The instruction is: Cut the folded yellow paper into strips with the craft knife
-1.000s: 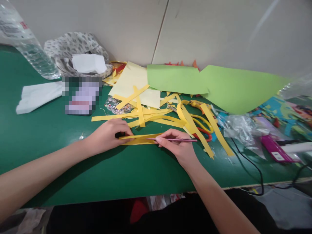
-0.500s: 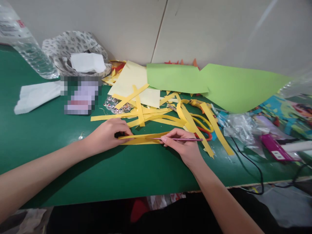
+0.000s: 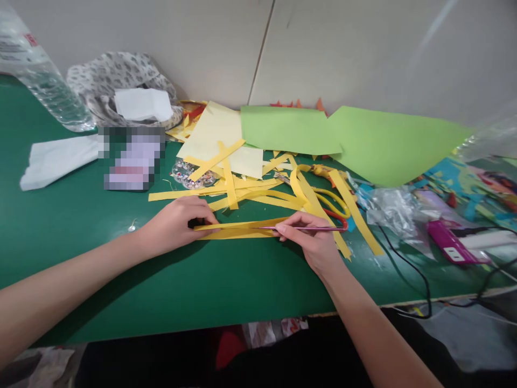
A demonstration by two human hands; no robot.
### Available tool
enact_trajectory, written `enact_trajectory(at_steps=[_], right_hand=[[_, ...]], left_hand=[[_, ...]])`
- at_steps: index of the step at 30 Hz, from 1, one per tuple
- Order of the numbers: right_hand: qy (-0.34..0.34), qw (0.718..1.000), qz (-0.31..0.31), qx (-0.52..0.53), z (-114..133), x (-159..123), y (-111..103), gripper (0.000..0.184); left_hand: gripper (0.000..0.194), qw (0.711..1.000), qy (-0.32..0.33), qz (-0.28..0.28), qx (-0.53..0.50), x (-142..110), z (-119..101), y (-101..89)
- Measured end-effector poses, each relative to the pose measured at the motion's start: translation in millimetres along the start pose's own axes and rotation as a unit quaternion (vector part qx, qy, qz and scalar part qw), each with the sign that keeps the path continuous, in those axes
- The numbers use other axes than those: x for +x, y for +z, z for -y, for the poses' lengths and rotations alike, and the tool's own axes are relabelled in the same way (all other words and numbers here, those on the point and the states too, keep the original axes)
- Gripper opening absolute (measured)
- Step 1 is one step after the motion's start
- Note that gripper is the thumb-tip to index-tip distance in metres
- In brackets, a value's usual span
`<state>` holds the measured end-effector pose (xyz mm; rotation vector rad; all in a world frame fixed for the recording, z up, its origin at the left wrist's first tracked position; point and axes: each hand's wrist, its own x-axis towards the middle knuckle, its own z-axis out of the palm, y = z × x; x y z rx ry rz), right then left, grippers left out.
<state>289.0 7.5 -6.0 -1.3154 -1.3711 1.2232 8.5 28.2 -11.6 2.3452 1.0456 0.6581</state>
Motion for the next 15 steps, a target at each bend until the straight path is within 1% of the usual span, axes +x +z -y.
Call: enact_trajectory(at_steps=[8,15], right_hand=[[0.0,1.0,-0.009,-0.003,5.6,-3.2,5.3,0.017],[-0.007,0.999,0.016,-0.032,2.8,3.2,-10.6,0.017]], left_hand=[[0.022,1.0,-0.005,0.005,0.0,0.1,-0.1,-1.5],[0.024,1.0,-0.006,0.009,0.003,0.3,-1.4,-1.9]])
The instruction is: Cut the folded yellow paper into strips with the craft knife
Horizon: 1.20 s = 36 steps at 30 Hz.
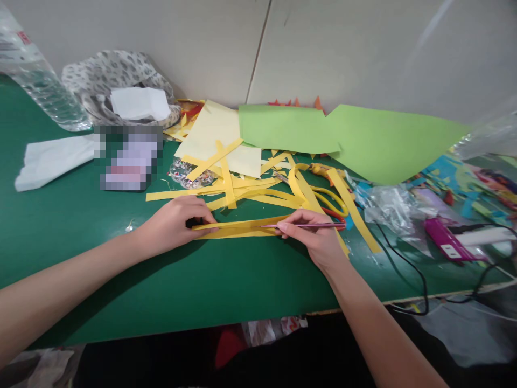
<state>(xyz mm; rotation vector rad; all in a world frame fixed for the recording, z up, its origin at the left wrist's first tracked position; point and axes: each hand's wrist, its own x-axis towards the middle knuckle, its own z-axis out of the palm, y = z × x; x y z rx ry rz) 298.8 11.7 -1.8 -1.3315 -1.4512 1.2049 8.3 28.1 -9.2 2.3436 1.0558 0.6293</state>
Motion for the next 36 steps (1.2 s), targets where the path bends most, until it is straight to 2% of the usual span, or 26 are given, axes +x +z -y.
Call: enact_trajectory(at_steps=[10,16,21,28,36], right_hand=[[-0.014,1.0,-0.007,0.011,-6.9,1.5,-21.3,0.015],[-0.008,1.0,-0.019,0.013,-7.2,0.4,-25.7,0.017],[-0.03,0.999,-0.032,0.032,-1.8,-4.1,-15.4,0.018],[-0.006,1.0,0.004,0.018,2.6,-5.3,10.6,0.015],[-0.007,1.0,0.002,0.009,0.7,-2.9,12.3,0.018]], left_hand=[[0.023,1.0,0.001,-0.001,0.002,-1.4,1.8,1.2],[0.021,1.0,0.004,-0.006,-0.006,-0.7,1.3,1.2],[0.021,1.0,-0.002,0.004,-0.007,-0.7,2.4,1.1],[0.022,1.0,0.005,0.002,0.003,-0.5,2.6,0.7],[0.024,1.0,0.009,-0.006,0.001,0.1,1.3,0.6]])
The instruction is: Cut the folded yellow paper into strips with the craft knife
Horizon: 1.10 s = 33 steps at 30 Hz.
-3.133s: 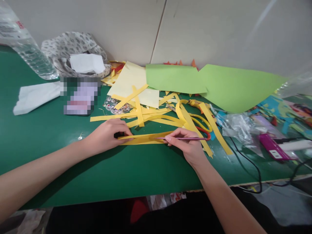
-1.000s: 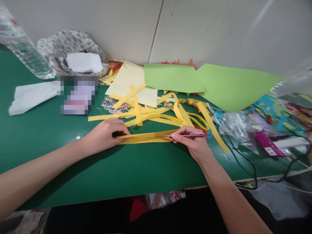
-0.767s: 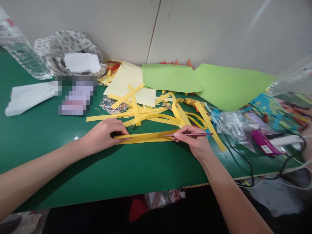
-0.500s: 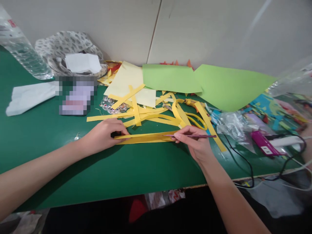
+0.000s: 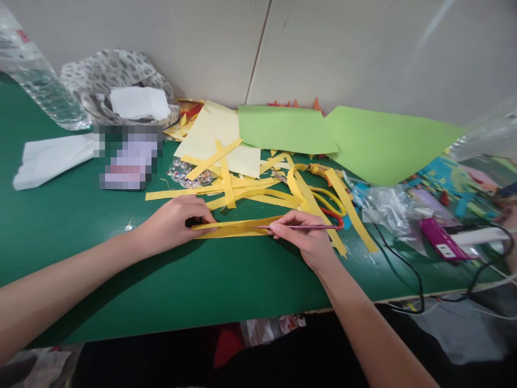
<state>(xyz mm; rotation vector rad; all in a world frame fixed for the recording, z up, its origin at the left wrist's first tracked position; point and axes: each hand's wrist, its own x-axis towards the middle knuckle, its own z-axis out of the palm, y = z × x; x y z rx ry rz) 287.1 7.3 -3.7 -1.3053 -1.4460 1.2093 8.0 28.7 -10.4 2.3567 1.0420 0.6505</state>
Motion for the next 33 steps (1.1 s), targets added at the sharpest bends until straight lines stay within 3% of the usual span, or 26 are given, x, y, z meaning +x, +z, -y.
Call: enact_trajectory(at_steps=[6,19,33], right_hand=[[0.001,1.0,-0.015,0.006,2.1,-0.7,1.5,0.017],[-0.028,0.999,-0.026,-0.009,-9.0,0.0,-32.8,0.013],[0.003,1.0,-0.01,0.017,2.8,-2.1,4.4,0.015]], left_hand=[[0.024,1.0,-0.009,0.003,-0.001,-0.6,-0.2,-0.2],[0.024,1.0,0.002,-0.007,-0.007,-2.9,5.3,3.8],[0.024,1.0,-0.004,0.006,-0.002,-0.3,-0.4,-0.2]])
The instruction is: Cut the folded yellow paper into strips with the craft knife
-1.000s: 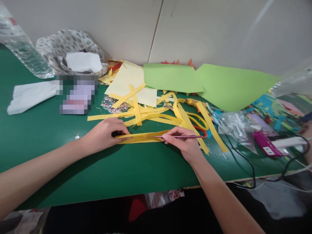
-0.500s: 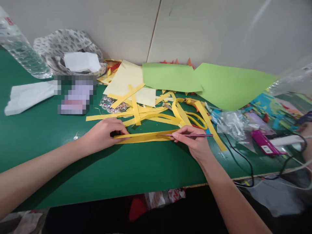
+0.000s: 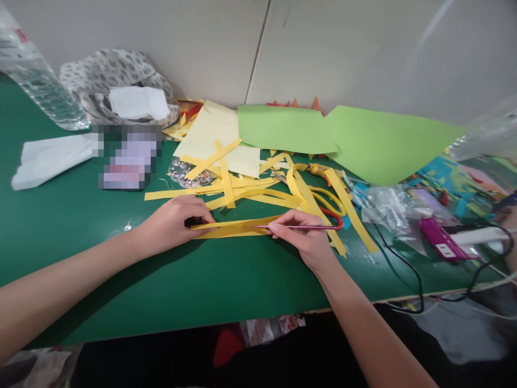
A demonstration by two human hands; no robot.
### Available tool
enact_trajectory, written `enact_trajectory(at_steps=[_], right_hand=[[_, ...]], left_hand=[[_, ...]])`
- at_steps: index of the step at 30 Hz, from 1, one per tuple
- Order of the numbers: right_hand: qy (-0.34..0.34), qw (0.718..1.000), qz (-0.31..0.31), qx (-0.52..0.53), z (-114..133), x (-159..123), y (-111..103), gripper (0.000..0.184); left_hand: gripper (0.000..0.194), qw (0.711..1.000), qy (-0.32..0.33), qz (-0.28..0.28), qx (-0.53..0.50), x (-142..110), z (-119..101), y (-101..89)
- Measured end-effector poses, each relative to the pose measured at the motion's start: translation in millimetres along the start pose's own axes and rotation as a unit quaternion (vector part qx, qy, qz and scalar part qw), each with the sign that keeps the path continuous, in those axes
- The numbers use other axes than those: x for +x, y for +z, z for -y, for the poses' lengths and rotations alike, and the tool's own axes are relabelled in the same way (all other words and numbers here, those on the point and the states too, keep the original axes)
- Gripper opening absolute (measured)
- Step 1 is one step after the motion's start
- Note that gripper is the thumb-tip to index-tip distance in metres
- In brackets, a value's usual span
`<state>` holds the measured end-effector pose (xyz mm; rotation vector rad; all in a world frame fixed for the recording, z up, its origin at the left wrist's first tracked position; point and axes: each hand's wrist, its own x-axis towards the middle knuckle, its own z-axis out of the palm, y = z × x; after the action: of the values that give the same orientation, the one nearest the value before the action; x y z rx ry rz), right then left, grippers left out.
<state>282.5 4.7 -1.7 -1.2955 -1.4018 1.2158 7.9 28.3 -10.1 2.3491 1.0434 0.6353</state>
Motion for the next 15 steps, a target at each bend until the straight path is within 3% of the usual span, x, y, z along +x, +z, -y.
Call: enact_trajectory(at_steps=[15], right_hand=[[0.002,1.0,-0.001,-0.003,-1.0,0.4,-1.4,0.016]], left_hand=[[0.023,1.0,0.001,-0.007,-0.004,-0.6,1.8,0.7]])
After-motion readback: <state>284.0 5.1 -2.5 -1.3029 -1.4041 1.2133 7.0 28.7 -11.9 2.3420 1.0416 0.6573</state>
